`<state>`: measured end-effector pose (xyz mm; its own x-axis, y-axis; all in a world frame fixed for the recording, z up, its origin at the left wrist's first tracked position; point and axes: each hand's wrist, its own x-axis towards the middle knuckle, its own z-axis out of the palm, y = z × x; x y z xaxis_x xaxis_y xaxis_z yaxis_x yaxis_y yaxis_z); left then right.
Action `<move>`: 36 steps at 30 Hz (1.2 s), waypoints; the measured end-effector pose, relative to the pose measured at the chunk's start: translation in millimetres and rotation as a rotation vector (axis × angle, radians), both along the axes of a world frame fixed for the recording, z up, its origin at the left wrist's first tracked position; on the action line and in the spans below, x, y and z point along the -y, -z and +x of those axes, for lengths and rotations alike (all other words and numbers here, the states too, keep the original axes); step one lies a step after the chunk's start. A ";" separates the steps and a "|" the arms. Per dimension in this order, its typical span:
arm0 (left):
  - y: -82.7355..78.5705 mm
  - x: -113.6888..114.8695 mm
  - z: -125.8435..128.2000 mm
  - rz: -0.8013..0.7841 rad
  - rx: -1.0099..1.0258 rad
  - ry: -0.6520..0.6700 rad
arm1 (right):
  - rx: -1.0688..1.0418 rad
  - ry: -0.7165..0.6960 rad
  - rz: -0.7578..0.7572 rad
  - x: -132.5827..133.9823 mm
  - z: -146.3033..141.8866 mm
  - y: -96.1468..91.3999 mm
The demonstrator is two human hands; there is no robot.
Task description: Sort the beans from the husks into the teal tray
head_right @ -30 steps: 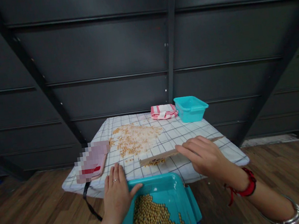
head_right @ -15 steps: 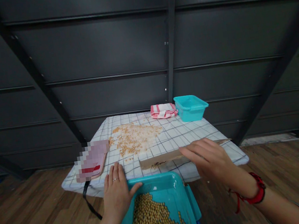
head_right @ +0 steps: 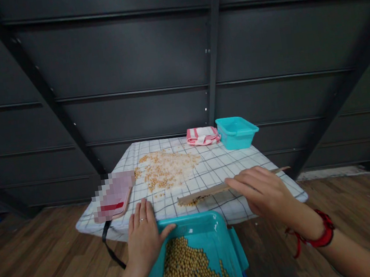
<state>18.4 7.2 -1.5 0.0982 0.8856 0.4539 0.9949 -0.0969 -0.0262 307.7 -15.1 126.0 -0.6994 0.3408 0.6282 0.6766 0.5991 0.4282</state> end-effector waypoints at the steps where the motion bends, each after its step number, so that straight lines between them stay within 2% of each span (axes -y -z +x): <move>1: 0.0 -0.1 0.3 0.000 0.003 0.001 | 0.001 -0.007 0.000 -1.0 -0.2 -0.6; 16: 1.6 2.2 2.5 0.005 0.022 0.004 | 0.019 -0.044 0.029 -16.9 0.1 -0.8; 36: -1.4 2.3 0.6 0.006 0.018 0.002 | 0.018 -0.080 0.018 -15.5 3.9 -1.5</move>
